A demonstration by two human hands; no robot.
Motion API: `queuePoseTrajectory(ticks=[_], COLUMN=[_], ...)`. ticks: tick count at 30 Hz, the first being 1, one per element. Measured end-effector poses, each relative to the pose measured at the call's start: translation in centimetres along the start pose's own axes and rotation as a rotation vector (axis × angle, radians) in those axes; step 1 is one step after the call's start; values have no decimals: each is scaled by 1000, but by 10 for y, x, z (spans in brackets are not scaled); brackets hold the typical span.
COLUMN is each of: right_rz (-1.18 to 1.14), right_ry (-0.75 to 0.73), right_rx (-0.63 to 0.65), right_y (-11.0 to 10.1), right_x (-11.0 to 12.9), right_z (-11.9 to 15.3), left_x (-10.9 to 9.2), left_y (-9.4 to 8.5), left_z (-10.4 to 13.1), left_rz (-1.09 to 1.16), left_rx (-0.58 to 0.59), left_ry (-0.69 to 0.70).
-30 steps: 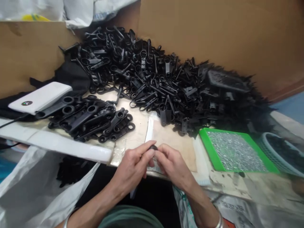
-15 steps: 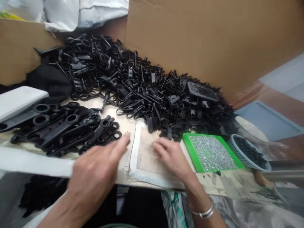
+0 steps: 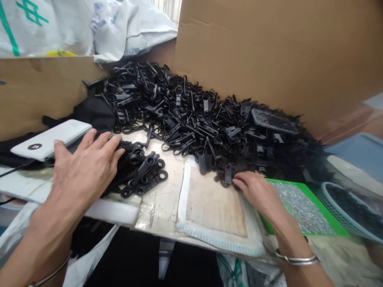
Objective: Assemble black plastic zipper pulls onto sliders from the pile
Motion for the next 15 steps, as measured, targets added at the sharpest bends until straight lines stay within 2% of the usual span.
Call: queuePoseTrajectory(ticks=[3,4,5,7,8,9,12,15], right_rz=[-48,-74,-109,-196,-246,-296,-454,-635], right_ry=[-19,-17,-12,10,27,51,140,187], right_rx=[5,-12,-41,-134,-186,-233,-297,-265], right_y=[3,3,2,-3,-7,-11,-17,-15], right_x=[0,-1,-2,-4,-6,-7,-10,-8], right_z=[3,4,6,10,13,16,28,36], left_x=[-37,-53,-68,-102,-117,-128,-140,-141], left_y=[-2,3,15,44,67,86,138,173], left_z=[3,3,4,6,9,9,4,-2], left_rz=[-153,-87,53,217,462,539,603,626], left_rx=[14,71,175,344,523,576,562,523], left_ry=[8,-12,-47,-44,-98,-119,-284,-439])
Point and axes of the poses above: each hand's wrist, its own z-axis away from the middle knuckle, its own y-axis out of the palm, x = y × z, the point moved 5 cm from there along -z, towards the middle knuckle, and after that the axes turned 1 degree about -z, right-handed, at the moved point
